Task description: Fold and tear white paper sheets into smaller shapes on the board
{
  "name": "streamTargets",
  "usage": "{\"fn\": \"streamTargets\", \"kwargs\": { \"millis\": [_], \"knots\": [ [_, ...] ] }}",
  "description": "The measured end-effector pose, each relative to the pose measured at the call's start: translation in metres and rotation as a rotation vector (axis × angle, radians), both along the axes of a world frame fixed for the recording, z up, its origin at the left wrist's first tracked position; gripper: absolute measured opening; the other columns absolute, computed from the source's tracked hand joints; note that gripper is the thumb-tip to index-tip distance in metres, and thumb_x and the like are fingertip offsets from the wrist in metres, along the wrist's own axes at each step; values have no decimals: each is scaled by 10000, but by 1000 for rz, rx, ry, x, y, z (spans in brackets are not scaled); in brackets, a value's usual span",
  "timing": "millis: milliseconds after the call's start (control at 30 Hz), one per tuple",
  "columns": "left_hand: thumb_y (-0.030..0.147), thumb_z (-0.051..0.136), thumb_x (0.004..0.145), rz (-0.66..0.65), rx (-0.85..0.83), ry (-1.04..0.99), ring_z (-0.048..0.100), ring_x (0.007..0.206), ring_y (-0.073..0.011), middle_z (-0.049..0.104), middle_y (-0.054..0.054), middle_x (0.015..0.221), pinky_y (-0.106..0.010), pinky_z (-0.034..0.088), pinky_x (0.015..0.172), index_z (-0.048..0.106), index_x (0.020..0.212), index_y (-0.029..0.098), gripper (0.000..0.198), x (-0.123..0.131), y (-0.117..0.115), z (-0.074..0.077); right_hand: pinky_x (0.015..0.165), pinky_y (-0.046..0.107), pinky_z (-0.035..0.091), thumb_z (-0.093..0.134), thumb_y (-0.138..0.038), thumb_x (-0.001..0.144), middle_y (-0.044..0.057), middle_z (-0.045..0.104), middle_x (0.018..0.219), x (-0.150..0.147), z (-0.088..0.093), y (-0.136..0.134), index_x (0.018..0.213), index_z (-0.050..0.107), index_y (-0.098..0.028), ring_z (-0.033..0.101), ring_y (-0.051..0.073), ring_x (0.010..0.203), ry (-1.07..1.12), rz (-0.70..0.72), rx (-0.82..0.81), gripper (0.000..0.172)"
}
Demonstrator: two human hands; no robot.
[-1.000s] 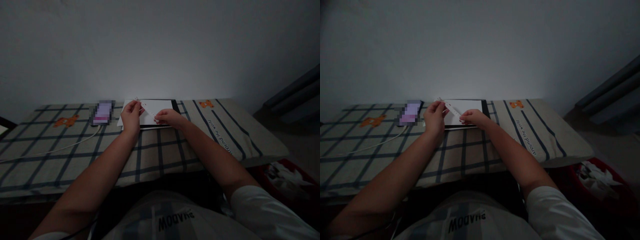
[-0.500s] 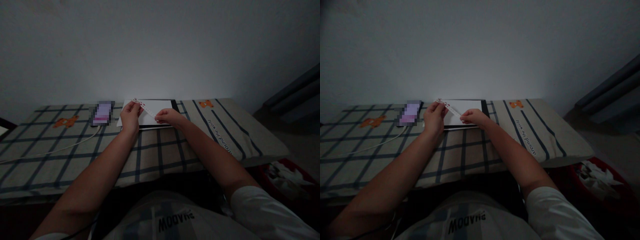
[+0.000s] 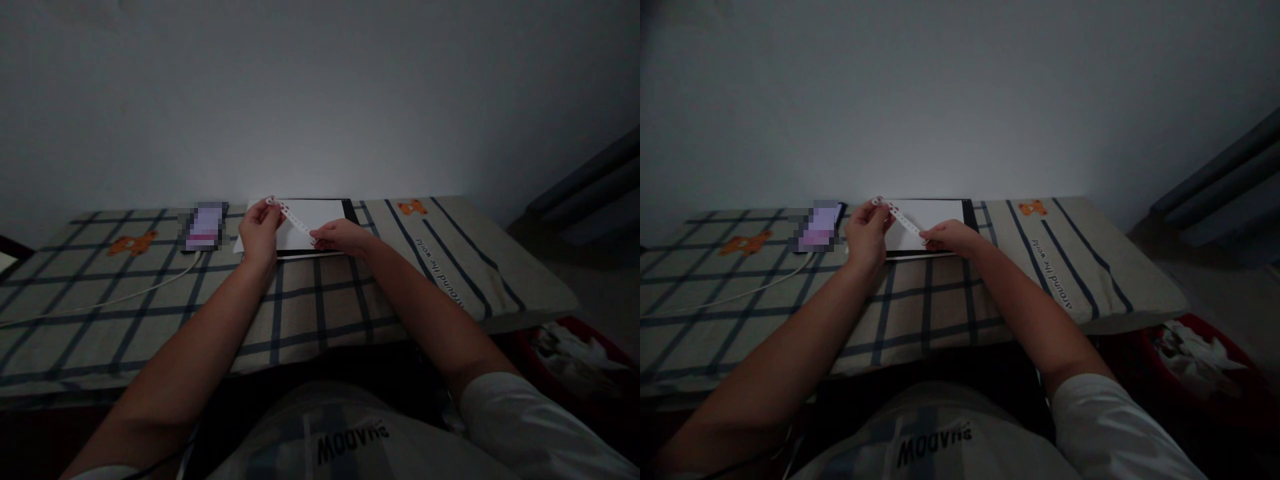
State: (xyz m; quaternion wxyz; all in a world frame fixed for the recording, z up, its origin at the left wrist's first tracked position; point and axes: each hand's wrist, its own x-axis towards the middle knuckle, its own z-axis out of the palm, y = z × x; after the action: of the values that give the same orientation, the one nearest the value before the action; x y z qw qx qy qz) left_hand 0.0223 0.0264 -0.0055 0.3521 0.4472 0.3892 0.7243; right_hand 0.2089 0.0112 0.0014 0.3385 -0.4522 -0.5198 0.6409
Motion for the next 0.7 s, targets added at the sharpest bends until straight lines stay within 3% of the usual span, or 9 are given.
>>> {"fn": "streamTargets", "kwargs": {
  "millis": [167, 467, 700],
  "knots": [
    [463, 848, 689, -7, 21, -4, 738, 874, -174, 740, -28, 882, -323, 608, 834, 689, 966, 216, 404, 1, -2, 0, 680, 217, 540, 792, -221, 826, 38, 712, 709, 2, -1, 1, 621, 725, -183, 628, 111, 668, -24, 40, 20, 219],
    [482, 846, 695, 1, 4, -15, 737, 868, -168, 749, -24, 887, -318, 613, 831, 690, 932, 219, 387, 0, -1, -1, 691, 239, 532, 829, -238, 769, 24, 689, 688, 3, -3, 3, 680, 697, -175, 613, 111, 650, -67, -39, 129, 171],
    [334, 862, 651, -41, -56, -179, 711, 797, -131, 747, -14, 860, -248, 607, 776, 707, 826, 185, 278, 2, -3, 4, 607, 202, 484, 787, -133, 759, -6, 659, 637, -1, 5, -3, 709, 678, -149, 580, 82, 588, -67, -63, 179, 121]
  ]
}}
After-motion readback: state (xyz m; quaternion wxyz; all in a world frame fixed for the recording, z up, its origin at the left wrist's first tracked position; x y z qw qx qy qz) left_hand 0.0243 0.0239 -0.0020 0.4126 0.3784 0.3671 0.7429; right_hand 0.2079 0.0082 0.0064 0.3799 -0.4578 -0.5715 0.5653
